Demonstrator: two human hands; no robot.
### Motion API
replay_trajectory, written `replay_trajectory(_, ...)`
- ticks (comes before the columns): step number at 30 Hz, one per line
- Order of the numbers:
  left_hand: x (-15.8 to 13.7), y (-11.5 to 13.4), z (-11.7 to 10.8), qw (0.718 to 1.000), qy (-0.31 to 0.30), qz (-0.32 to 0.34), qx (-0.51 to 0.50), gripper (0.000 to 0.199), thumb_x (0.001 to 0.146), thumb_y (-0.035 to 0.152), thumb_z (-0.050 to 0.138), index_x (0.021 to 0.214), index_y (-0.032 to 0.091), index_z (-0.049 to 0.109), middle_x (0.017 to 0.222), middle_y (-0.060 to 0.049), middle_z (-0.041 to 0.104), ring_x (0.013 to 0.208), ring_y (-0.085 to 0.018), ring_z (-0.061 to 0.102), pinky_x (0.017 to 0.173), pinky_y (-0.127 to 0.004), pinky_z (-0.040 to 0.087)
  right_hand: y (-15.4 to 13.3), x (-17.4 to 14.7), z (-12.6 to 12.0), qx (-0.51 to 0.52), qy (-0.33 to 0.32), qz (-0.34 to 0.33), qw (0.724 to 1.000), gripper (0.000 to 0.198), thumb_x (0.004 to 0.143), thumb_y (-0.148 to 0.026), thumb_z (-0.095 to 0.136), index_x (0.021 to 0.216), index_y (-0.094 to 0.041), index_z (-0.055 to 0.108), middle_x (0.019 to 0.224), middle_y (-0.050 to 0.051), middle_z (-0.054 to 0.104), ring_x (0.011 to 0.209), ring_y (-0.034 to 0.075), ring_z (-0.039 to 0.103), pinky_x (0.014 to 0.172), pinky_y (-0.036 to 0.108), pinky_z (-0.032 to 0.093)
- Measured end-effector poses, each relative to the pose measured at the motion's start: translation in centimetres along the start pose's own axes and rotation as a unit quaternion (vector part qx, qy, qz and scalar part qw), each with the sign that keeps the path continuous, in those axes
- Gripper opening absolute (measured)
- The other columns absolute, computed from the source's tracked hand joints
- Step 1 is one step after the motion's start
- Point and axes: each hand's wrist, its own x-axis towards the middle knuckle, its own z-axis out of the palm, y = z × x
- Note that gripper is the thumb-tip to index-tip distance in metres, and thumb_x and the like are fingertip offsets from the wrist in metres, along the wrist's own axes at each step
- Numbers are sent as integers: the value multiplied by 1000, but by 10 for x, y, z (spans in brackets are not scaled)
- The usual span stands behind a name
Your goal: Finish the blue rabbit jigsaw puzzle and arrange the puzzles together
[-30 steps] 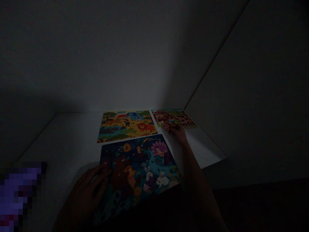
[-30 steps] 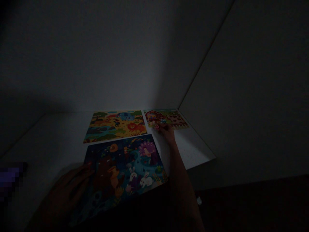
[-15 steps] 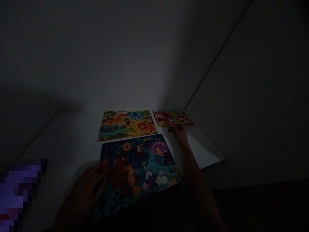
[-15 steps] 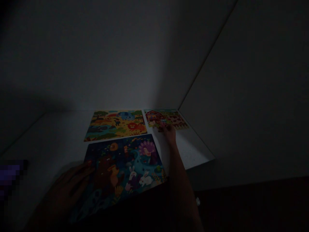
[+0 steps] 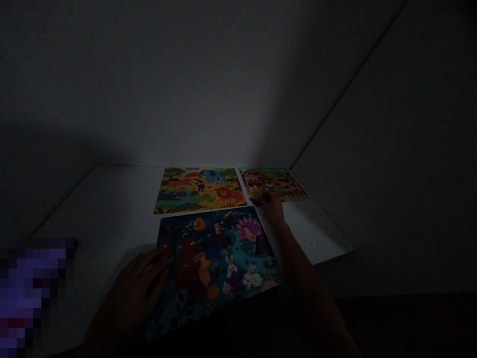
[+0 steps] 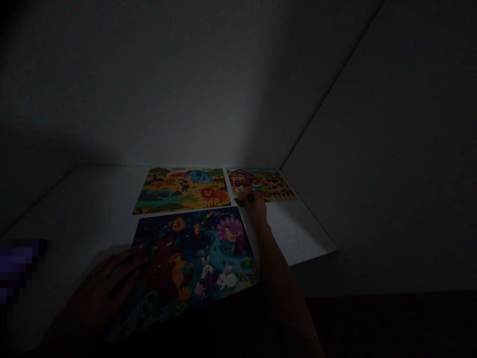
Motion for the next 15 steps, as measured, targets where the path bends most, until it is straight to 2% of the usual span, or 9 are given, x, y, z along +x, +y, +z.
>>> replay_trajectory(5,0,0,0,1000,-6,-8,-2,39,98,50,42,120,31,68,130,-3,64,113,-24,64,99,-40,53,-13,-4,-1,-170,5,7,985,31,93,-50,53,97,-20,62,91,10,69,86,23,62,73,32,43)
replay_trajectory(8,1,0,-1,1000,-4,1,3,39,98,50,40,119,32,68,127,-4,65,111,-25,64,96,-40,55,-23,-9,0,-206,-5,22,978,33,97,-49,48,103,-20,62,96,11,70,88,24,64,71,30,43)
replay_trajectory(11,2,0,-1,1000,4,2,4,40,98,50,40,118,31,69,127,-4,65,110,-25,65,96,-40,55,-31,-13,3,-225,-12,41,973,35,99,-46,44,117,-20,59,97,12,71,87,24,66,71,31,43)
replay_trajectory(15,2,0,0,1000,2,6,3,39,98,49,40,120,32,68,129,-3,65,112,-24,64,96,-39,55,-35,-12,8,-242,-1,65,968,40,100,-42,42,128,-17,55,104,17,70,90,28,66,75,35,44)
